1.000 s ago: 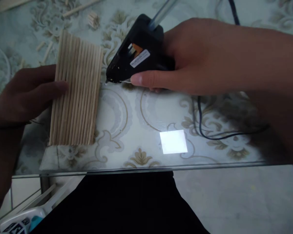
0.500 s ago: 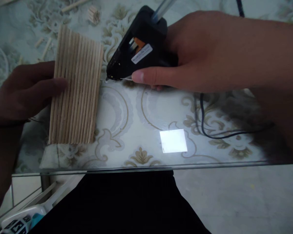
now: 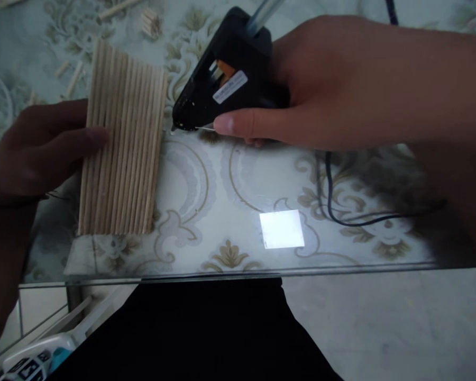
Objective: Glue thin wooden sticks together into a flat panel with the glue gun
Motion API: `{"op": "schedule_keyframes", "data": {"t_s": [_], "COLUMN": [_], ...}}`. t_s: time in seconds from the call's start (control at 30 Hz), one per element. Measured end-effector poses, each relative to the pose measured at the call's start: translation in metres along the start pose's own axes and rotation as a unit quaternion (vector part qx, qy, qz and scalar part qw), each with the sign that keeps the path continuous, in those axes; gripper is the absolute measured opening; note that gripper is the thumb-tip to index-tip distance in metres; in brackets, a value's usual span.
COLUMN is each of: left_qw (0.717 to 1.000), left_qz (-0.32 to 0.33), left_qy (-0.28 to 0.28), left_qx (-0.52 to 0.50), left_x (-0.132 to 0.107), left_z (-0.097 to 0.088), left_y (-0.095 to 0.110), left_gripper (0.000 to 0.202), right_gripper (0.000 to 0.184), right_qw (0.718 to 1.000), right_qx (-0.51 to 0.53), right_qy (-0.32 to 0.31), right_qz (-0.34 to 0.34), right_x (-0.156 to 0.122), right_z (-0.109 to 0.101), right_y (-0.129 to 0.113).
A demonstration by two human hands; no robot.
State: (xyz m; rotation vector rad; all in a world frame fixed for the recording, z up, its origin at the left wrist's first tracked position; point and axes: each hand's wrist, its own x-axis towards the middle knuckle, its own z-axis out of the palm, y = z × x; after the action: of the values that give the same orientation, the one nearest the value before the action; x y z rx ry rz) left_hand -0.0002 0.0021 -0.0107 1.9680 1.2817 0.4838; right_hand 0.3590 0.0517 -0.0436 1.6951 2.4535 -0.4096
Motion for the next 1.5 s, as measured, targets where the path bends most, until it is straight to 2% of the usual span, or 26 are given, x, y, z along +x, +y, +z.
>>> {"op": "schedule_keyframes", "data": {"t_s": [0.1,0.27,0.43,0.63,0.73,1.07,1.2,1.33,1.5], "left_qw": [1.000,1.000,1.000,0.999,0.999,1.000,0.999,0.999,1.000], "left_qz": [-0.003,-0.001,0.007,0.031,0.033,0.023,0.037,0.031,0.025], "left_qy": [-0.003,-0.008,-0.007,-0.011,-0.010,-0.008,-0.014,-0.014,-0.009], "left_qx": [0.013,0.020,0.011,0.003,0.006,0.003,0.000,0.001,-0.001], "left_x": [0.000,0.000,0.000,0.002,0.002,0.003,0.004,0.004,0.003], "left_z": [-0.001,-0.001,0.000,-0.001,-0.001,0.000,-0.001,0.000,-0.001], "left_y": [-0.001,0.000,0.002,-0.001,0.000,0.000,-0.001,0.000,-0.001], "left_gripper": [0.036,0.041,0.036,0.029,0.031,0.030,0.029,0.032,0.030], "right_gripper": [0.113,0.116,0.119,0.114,0.117,0.099,0.107,0.118,0.120], "right_qw": [1.000,1.000,1.000,0.999,0.999,0.999,1.000,1.000,0.999], "right_qx": [0.004,0.017,0.012,0.022,0.036,0.028,0.000,0.001,0.013], "right_qy": [-0.007,-0.016,-0.011,-0.029,-0.011,-0.025,-0.025,-0.021,-0.016], "right_qz": [-0.005,-0.013,-0.008,-0.011,-0.024,0.016,0.019,-0.010,-0.026], "right_x": [-0.001,-0.002,-0.002,-0.002,-0.002,-0.002,-0.002,-0.002,-0.001], "right_z": [-0.001,-0.005,-0.007,-0.007,-0.008,-0.007,-0.008,-0.007,-0.008], "right_y": [-0.004,-0.012,-0.014,-0.016,-0.014,-0.014,-0.015,-0.016,-0.017]}}
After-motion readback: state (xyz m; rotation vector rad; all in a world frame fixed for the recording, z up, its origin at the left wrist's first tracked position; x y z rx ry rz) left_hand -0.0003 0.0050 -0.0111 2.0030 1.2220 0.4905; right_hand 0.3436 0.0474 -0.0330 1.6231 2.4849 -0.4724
